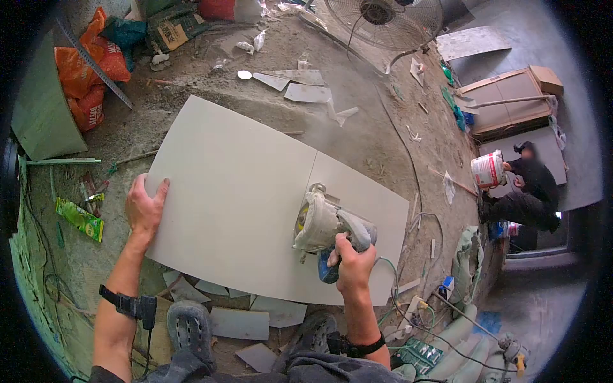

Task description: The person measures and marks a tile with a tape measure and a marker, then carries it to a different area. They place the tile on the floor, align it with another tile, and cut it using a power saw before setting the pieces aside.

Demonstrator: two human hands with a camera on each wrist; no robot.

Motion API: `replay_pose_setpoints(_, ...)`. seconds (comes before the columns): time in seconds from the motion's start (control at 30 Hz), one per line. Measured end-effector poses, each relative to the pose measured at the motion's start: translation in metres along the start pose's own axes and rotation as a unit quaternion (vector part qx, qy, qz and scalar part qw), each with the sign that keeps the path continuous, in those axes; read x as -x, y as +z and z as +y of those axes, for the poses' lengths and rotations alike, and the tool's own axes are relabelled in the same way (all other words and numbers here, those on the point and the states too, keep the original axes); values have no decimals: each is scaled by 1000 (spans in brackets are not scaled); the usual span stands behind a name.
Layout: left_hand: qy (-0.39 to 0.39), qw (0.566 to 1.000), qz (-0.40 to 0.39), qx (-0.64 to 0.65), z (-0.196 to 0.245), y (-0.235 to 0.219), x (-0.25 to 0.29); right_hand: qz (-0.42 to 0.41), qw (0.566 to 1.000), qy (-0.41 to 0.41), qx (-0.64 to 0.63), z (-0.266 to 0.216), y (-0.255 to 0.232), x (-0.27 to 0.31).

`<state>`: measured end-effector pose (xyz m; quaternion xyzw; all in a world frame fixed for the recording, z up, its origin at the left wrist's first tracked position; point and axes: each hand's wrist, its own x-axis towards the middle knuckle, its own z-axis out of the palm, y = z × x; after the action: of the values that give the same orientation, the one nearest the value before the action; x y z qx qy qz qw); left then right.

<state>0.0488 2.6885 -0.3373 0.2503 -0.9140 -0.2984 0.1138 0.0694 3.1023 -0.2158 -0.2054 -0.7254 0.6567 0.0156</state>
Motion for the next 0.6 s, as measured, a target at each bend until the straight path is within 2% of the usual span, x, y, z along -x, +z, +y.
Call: replay_pose_setpoints(0.6,4,1000,8,10,2,-1,1,2,1000,3,-2,1,-1,10)
